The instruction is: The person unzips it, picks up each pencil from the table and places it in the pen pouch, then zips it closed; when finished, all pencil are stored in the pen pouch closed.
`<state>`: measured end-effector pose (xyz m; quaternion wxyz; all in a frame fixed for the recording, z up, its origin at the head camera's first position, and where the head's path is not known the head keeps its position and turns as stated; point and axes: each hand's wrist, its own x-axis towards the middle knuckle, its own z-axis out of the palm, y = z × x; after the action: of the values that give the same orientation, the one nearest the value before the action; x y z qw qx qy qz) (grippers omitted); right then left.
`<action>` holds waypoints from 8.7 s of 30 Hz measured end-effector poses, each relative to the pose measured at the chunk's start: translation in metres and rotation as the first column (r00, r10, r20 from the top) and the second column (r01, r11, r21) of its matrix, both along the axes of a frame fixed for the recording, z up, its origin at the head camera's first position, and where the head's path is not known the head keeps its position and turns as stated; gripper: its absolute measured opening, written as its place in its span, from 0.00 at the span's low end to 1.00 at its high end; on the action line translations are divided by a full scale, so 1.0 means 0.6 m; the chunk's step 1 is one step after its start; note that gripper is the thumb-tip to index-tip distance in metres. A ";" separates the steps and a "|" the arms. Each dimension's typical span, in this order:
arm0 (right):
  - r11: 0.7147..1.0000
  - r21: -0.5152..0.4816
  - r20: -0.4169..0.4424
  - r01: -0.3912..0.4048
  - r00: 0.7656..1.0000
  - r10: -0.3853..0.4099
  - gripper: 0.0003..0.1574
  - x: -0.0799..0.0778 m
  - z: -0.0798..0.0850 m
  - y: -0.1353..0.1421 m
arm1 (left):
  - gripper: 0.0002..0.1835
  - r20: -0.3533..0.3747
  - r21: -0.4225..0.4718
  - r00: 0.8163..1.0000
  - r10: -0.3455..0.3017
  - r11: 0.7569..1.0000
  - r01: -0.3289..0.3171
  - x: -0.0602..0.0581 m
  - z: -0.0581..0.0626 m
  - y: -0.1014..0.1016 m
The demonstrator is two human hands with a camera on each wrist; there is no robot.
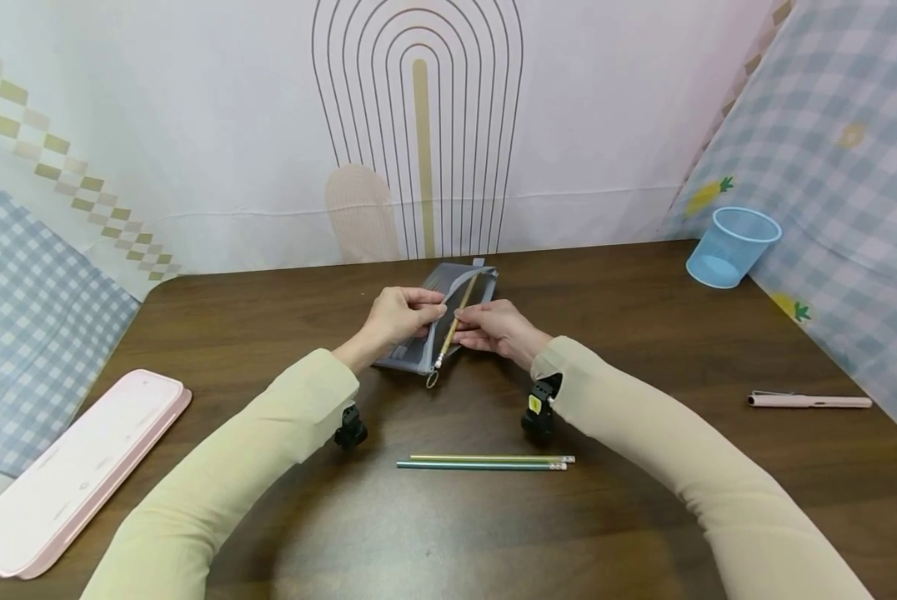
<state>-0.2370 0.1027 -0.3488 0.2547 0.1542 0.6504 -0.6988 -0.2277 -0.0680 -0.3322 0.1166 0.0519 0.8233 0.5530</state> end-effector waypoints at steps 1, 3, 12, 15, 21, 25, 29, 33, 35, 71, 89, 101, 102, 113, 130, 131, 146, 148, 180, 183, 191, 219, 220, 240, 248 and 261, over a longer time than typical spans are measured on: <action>1.000 0.010 0.002 -0.002 1.000 0.002 0.09 -0.001 0.000 -0.003 | 0.17 0.004 0.001 1.000 0.000 1.000 0.000 0.000 0.000 0.000; 1.000 0.030 0.003 -0.007 1.000 0.007 0.10 -0.004 0.000 -0.007 | 0.17 0.011 0.006 1.000 -0.002 1.000 0.002 0.001 0.001 0.000; 1.000 0.010 0.007 0.000 1.000 0.000 0.11 -0.010 0.003 -0.019 | 0.17 0.008 0.007 1.000 -0.005 1.000 0.004 0.001 0.001 -0.001; 0.999 -0.038 0.023 0.023 0.999 -0.022 0.10 -0.009 0.004 -0.022 | 0.17 0.015 0.019 1.000 -0.010 1.000 0.010 0.002 0.002 0.001; 0.991 -0.137 0.034 0.003 0.999 0.002 0.18 0.000 0.006 -0.019 | 0.17 0.020 0.037 1.000 -0.014 0.999 0.013 0.003 0.005 0.006; 0.991 -0.120 0.014 -0.061 0.998 0.063 0.24 0.016 0.011 -0.005 | 0.17 0.010 0.018 1.000 -0.011 1.000 0.011 0.003 0.004 0.005; 0.986 -0.047 -0.037 -0.160 0.987 0.158 0.20 0.044 0.017 0.020 | 0.17 -0.003 0.004 1.000 -0.013 1.000 0.013 0.003 0.002 0.004; 0.940 0.044 -0.072 -0.340 0.937 0.342 0.14 0.078 0.022 0.047 | 0.17 -0.011 0.010 1.000 -0.010 1.000 0.010 0.003 0.001 0.004; 0.900 0.079 -0.083 -0.429 0.897 0.435 0.13 0.097 0.018 0.058 | 0.17 -0.014 0.007 1.000 -0.006 1.000 0.006 0.003 -0.001 0.004; 0.547 0.691 -0.432 -0.473 0.336 0.837 0.06 0.174 -0.030 0.076 | 0.16 -0.012 0.001 1.000 0.000 1.000 0.000 0.004 -0.004 0.001; 0.745 0.603 -0.521 -0.286 0.566 0.639 0.03 0.145 -0.005 0.104 | 0.17 -0.035 0.012 0.999 -0.002 1.000 0.002 0.002 -0.002 0.001; 0.923 0.325 -0.265 -0.204 0.918 0.296 0.19 0.089 0.001 0.103 | 0.16 -0.027 -0.004 1.000 -0.008 1.000 0.008 0.002 -0.002 0.002; 0.938 0.286 -0.231 -0.197 0.935 0.267 0.20 0.083 0.001 0.100 | 0.16 -0.027 -0.004 1.000 -0.009 1.000 0.009 0.002 -0.002 0.001; 0.993 0.057 -0.061 -0.104 0.992 0.107 0.10 0.026 0.006 0.055 | 0.16 -0.023 0.002 1.000 -0.010 1.000 0.010 0.002 -0.003 0.002; 0.998 -0.062 -0.001 -0.024 1.000 0.024 0.10 -0.012 0.006 0.002 | 0.16 0.015 0.017 1.000 -0.011 1.000 0.010 0.001 -0.002 0.003; 0.997 -0.071 0.003 -0.028 1.000 0.028 0.10 -0.011 0.006 0.002 | 0.16 0.016 0.020 1.000 -0.010 1.000 0.009 0.002 -0.001 0.003; 0.960 -0.065 -0.062 -0.271 0.962 0.267 0.10 0.087 0.008 0.048 | 0.17 -0.009 0.022 1.000 -0.013 1.000 0.013 0.002 -0.003 0.006; 0.939 -0.027 -0.077 -0.343 0.937 0.340 0.13 0.109 0.005 0.056 | 0.18 -0.011 0.024 1.000 -0.014 1.000 0.014 0.002 -0.003 0.005; 0.535 0.680 -0.421 -0.502 0.330 0.845 0.06 0.195 -0.029 0.059 | 0.17 -0.017 0.025 1.000 -0.016 1.000 0.016 0.004 -0.008 0.003; 0.533 0.685 -0.427 -0.497 0.319 0.846 0.05 0.194 -0.028 0.059 | 0.17 -0.011 0.029 1.000 -0.014 0.999 0.014 0.002 -0.008 0.003; 0.466 0.776 -0.402 -0.426 0.235 0.885 0.07 0.197 -0.024 0.055 | 0.17 -0.017 0.021 1.000 -0.012 1.000 0.013 0.003 -0.006 0.001; 0.978 0.139 -0.210 -0.156 0.960 0.183 0.15 0.103 -0.014 0.092 | 0.17 -0.015 0.000 1.000 -0.018 1.000 0.018 0.004 -0.007 -0.005; 0.983 0.115 -0.183 -0.144 0.969 0.163 0.15 0.097 -0.014 0.091 | 0.17 -0.019 -0.005 1.000 -0.019 1.000 0.019 0.004 -0.007 -0.005; 0.991 -0.125 0.023 0.055 0.998 -0.052 0.08 0.004 -0.007 0.016 | 0.17 -0.023 -0.001 0.999 -0.028 1.000 0.028 0.001 -0.009 -0.007; 0.985 -0.157 0.034 0.067 0.997 -0.062 0.06 -0.004 -0.009 0.002 | 0.17 -0.008 0.013 1.000 -0.020 1.000 0.020 0.001 -0.006 -0.002; 0.989 -0.118 -0.055 0.091 0.994 -0.098 0.21 0.012 0.004 0.054 | 0.17 -0.014 0.031 1.000 -0.012 0.999 0.012 0.006 -0.003 -0.005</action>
<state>-0.2298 0.1352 -0.3467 0.2097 0.1487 0.6084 -0.7508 -0.2244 -0.0712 -0.3341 0.1134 0.0624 0.8152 0.5646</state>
